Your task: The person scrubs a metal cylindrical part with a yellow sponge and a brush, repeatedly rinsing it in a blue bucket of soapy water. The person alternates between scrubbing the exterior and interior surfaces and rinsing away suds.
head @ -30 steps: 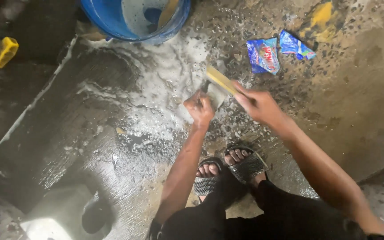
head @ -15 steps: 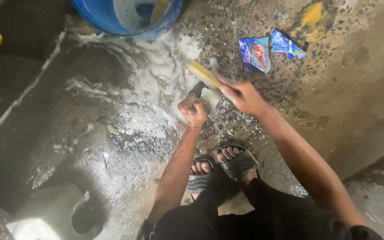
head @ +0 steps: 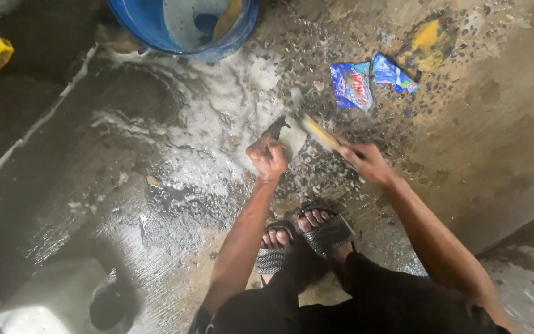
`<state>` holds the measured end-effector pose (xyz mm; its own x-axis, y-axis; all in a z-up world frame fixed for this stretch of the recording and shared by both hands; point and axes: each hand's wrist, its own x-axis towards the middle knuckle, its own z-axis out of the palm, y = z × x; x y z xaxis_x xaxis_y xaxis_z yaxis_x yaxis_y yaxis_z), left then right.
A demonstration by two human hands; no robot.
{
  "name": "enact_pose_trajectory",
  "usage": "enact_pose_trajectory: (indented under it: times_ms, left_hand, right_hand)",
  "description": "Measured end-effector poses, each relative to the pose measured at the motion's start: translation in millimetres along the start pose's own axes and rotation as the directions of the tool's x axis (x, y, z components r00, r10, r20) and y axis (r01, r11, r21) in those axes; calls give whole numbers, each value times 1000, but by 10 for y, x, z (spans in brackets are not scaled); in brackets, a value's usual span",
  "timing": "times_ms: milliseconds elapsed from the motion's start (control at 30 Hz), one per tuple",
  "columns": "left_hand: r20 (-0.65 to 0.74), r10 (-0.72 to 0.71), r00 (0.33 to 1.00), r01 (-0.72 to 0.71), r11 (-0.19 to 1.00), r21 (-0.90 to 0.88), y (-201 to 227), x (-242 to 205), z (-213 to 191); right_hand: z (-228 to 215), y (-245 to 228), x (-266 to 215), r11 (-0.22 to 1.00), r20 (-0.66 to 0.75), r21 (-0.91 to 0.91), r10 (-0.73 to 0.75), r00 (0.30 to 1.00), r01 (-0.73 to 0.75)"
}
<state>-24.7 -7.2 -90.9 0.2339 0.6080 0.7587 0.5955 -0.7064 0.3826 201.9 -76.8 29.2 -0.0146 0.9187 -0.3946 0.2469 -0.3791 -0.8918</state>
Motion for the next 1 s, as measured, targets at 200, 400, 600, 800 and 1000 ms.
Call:
enact_pose_trajectory:
  times_ms: [200, 400, 600, 800, 1000]
  left_hand:
    - [16, 33, 999, -33, 999, -21, 98, 238, -114]
    - [64, -62, 996, 68, 994, -86, -90, -281, 121]
    - [86, -138, 987, 151, 974, -170, 8, -337, 152]
    - [78, -128, 989, 132, 990, -48, -27, -296, 149]
    - [85, -423, 902, 424, 833, -355, 52, -179, 126]
  right_hand:
    - [240, -576, 428, 980, 46, -102, -169, 985, 173]
    - [125, -293, -280, 985, -65, -174, -30, 997, 18]
    - [297, -425, 363, 963, 26, -168, -210, 977, 211]
    - [226, 407, -347, 970, -81, -198, -158, 984, 140]
    - [445, -473, 32, 901, -53, -320, -325, 944, 292]
